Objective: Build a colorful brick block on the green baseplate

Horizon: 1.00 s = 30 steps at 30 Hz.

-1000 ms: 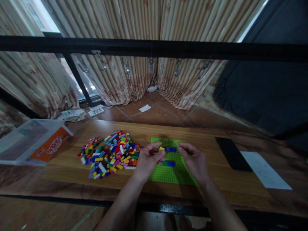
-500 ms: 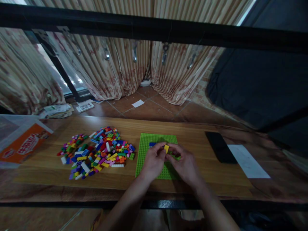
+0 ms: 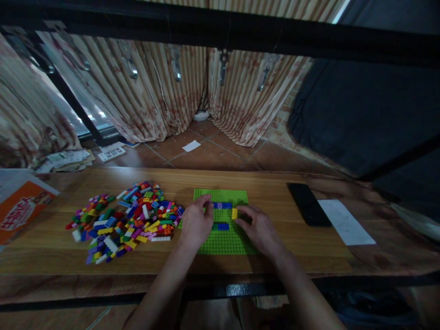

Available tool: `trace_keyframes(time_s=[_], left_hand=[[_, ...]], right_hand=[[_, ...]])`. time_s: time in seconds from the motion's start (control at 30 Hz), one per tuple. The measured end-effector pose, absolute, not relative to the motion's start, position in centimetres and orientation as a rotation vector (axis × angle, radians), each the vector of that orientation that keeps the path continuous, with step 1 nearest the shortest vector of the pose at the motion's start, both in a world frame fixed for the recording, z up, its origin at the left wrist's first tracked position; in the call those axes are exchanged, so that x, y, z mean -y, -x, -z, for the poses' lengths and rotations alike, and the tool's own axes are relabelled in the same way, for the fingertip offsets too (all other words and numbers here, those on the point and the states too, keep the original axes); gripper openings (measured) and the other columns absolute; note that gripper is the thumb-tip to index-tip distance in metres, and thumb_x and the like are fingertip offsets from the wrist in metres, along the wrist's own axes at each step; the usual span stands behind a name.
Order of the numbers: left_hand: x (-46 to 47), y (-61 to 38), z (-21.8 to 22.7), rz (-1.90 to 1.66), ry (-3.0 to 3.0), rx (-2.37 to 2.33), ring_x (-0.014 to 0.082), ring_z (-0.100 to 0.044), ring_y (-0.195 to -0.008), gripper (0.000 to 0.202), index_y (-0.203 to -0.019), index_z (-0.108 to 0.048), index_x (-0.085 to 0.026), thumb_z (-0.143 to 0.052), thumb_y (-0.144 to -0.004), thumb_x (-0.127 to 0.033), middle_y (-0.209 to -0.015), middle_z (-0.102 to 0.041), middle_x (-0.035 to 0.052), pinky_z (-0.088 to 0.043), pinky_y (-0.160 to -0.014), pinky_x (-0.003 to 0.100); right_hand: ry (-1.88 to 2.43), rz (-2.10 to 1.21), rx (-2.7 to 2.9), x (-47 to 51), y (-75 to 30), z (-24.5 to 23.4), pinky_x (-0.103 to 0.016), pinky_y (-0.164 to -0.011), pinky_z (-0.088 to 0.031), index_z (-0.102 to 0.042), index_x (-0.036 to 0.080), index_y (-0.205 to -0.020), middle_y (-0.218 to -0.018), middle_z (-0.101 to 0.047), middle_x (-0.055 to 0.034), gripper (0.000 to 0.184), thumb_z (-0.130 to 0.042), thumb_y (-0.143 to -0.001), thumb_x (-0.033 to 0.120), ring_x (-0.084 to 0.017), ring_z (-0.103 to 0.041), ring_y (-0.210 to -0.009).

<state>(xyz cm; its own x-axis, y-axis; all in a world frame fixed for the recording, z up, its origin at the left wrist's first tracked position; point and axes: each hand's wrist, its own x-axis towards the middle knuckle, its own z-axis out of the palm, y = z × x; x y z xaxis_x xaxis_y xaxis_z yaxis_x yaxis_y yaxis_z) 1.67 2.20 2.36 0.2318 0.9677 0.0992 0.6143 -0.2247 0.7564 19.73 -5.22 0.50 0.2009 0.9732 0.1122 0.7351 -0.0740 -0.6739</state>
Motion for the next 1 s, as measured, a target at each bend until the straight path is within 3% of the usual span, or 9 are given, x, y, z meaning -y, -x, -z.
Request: trace_keyframes(time_s=[0.13, 0.43, 0.6, 0.77, 1.0], left_hand=[[-2.4, -1.5, -2.4, -0.735, -2.17, -1.46, 0.0263, -0.06, -0.109, 0.033, -0.117, -0.064, -0.015, -0.052, -0.086, -0.017, -0.116, -0.068, 0.0092, -0.046, -0.1, 0.043], [-2.4, -1.8, -1.4, -0.722, -2.269, -1.363, 0.0236, -0.058, -0.106, 0.03, -0.11, -0.067, -0.017, -0.052, -0.085, -0.012, -0.113, -0.067, 0.0078, -0.046, -0.099, 0.041], [-1.8, -1.6, -1.6, -0.671, -2.337, -1.409, 0.026, -0.055, -0.113, 0.026, -0.096, -0.073, -0.021, -0.052, -0.084, -0.012, -0.122, -0.063, 0.0086, -0.044, -0.1, 0.046], [-0.7, -2.1, -1.5, -0.579, -2.483, -1.379, 0.0321, -0.038, -0.134, 0.028, -0.101, -0.073, -0.026, -0.05, -0.087, -0.016, -0.143, -0.047, 0.0092, -0.037, -0.103, 0.057], [-0.1, -2.7, -1.1, -0.517, -2.521, -1.342, 0.0333, -0.033, -0.138, 0.029, -0.105, -0.071, -0.026, -0.047, -0.091, -0.019, -0.146, -0.044, 0.0093, -0.03, -0.106, 0.064]], right_hand=[[1.874, -0.468, 1.644, 4.8, -19.2, 0.0, -0.038, -0.095, -0.046, -0.067, 0.024, -0.115, -0.106, -0.065, -0.0056, 0.032, -0.064, -0.083, 0.023, -0.022, -0.058, -0.104], [1.937, -0.351, 1.663, 4.5, -19.0, 0.4, -0.041, -0.098, -0.046, -0.065, 0.021, -0.118, -0.108, -0.065, -0.0076, 0.038, -0.065, -0.081, 0.024, -0.024, -0.058, -0.108], [1.956, -0.397, 1.574, 4.7, -19.3, 0.0, -0.039, -0.093, -0.047, -0.067, 0.023, -0.111, -0.106, -0.066, -0.0061, 0.032, -0.065, -0.079, 0.024, -0.023, -0.06, -0.102], [1.952, -0.459, 1.452, 4.5, -19.4, -0.4, -0.036, -0.083, -0.048, -0.07, 0.021, -0.092, -0.095, -0.07, -0.0062, 0.018, -0.056, -0.085, 0.031, -0.021, -0.064, -0.087], [1.942, -0.584, 1.358, 3.8, -18.6, -0.6, -0.03, -0.072, -0.046, -0.071, 0.022, -0.078, -0.082, -0.071, -0.0036, 0.021, -0.057, -0.084, 0.036, -0.018, -0.064, -0.074]])
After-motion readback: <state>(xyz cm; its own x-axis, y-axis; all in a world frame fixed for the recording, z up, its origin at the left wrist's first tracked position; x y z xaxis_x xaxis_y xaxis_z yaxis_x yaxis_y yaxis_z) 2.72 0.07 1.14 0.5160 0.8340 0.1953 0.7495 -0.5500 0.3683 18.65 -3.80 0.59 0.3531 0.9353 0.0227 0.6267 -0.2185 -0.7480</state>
